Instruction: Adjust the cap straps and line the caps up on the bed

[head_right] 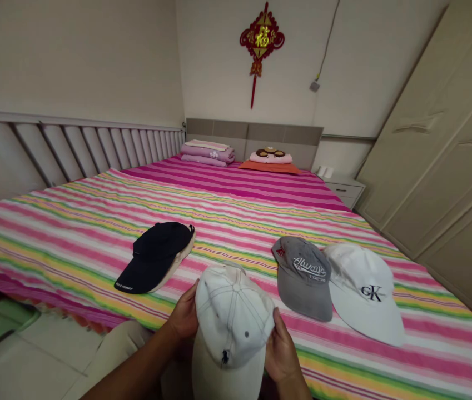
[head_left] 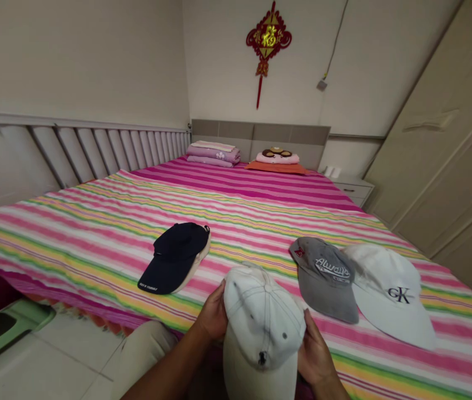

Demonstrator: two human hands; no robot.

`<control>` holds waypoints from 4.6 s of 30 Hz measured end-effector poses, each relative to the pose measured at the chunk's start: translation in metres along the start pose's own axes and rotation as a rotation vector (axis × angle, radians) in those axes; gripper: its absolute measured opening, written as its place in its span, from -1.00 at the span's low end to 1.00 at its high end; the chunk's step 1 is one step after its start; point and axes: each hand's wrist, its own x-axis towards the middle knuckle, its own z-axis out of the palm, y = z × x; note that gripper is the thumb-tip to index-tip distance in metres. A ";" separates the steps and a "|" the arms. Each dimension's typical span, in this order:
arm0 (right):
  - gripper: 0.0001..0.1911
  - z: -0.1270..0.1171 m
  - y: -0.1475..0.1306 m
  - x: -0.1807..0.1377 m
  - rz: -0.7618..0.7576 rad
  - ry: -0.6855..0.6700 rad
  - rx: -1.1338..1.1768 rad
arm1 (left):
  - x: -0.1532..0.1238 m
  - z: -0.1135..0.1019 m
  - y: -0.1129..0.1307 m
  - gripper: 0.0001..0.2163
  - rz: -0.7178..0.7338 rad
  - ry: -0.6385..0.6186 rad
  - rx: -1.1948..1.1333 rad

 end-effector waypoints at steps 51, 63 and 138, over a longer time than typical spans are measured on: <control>-0.85 0.077 -0.058 -0.088 -0.428 -0.401 -0.450 | -0.012 0.150 0.025 -0.80 0.142 -0.230 0.745; -0.86 0.094 -0.047 -0.083 -0.324 -0.352 -0.289 | -0.012 0.153 0.016 -0.85 0.167 -0.355 0.821; -0.66 0.149 -0.104 -0.080 -0.097 -0.159 -1.182 | -0.026 0.175 0.010 -0.66 1.236 -0.428 1.541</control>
